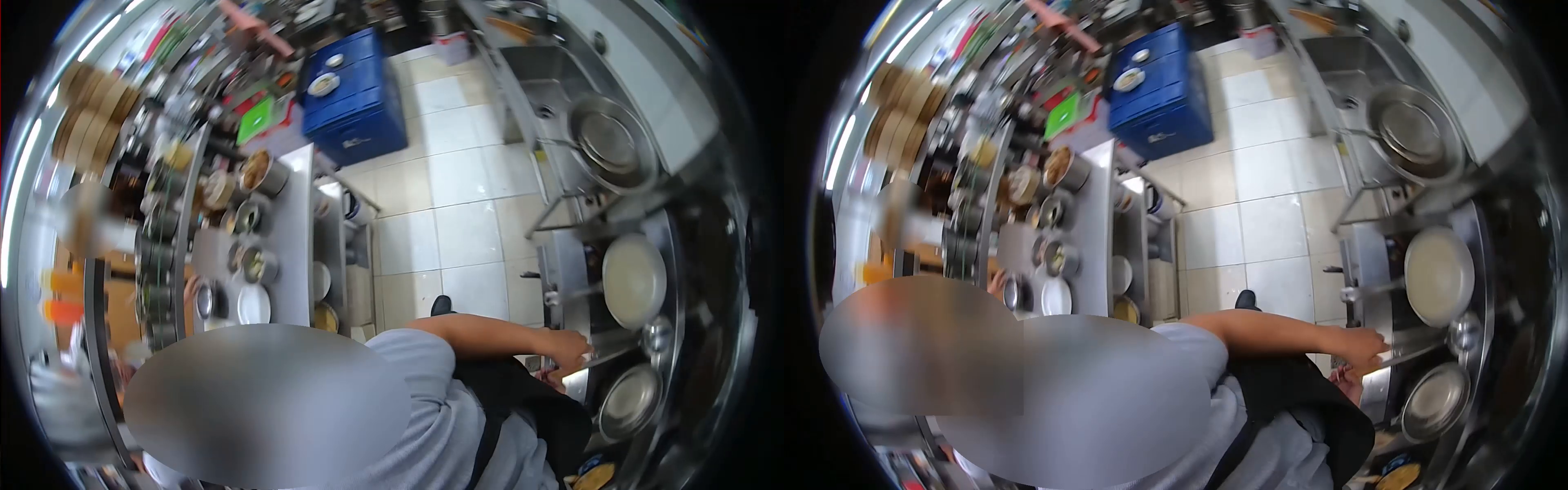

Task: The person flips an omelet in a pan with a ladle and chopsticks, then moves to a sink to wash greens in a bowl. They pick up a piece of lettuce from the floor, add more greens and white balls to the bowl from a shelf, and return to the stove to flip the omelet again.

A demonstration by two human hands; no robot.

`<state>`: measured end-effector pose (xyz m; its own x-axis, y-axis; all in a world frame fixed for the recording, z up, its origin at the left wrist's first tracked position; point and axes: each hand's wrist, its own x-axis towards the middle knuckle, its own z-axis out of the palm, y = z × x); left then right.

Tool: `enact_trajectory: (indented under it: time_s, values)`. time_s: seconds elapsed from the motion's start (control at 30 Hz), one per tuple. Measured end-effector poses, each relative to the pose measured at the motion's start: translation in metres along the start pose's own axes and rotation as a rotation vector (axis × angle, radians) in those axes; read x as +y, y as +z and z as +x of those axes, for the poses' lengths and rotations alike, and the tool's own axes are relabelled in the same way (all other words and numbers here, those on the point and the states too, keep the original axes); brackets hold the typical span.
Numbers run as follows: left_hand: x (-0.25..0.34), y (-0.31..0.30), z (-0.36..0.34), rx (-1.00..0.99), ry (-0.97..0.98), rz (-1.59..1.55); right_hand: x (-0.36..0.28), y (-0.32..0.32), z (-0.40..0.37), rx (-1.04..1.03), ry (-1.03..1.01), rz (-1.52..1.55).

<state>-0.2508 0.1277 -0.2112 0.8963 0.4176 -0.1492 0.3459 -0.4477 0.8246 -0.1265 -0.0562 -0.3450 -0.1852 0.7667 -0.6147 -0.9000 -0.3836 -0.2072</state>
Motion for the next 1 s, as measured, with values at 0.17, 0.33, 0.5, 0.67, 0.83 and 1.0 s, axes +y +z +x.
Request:
enact_trajectory:
  time_s: [0.17, 0.33, 0.5, 0.67, 0.83, 1.0]
  values:
    - [-0.043, -0.083, -0.147, 0.272, 0.043, -0.336, 0.006, -0.004, 0.031, 0.155, 0.119, -0.179]
    - [-0.133, -0.141, -0.382, 1.053, -0.564, -0.246, 0.006, 0.0, 0.052, 0.38, 0.189, -0.548]
    - [-0.231, -0.161, -0.704, 1.491, -1.526, 0.537, 0.018, 0.019, 0.067, 0.694, 0.309, -1.349]
    - [-0.275, -0.158, -0.813, 1.139, -1.688, 0.015, 0.091, 0.083, 0.144, 0.213, 0.217, -2.649]
    - [-0.27, -0.157, -0.796, 1.109, -1.605, -0.081, 0.352, 0.367, 0.241, -0.821, -0.444, -1.862]
    - [-0.272, -0.15, -0.794, 1.167, -1.514, -0.068, 0.58, 0.551, 0.225, -1.618, -0.654, -2.034]
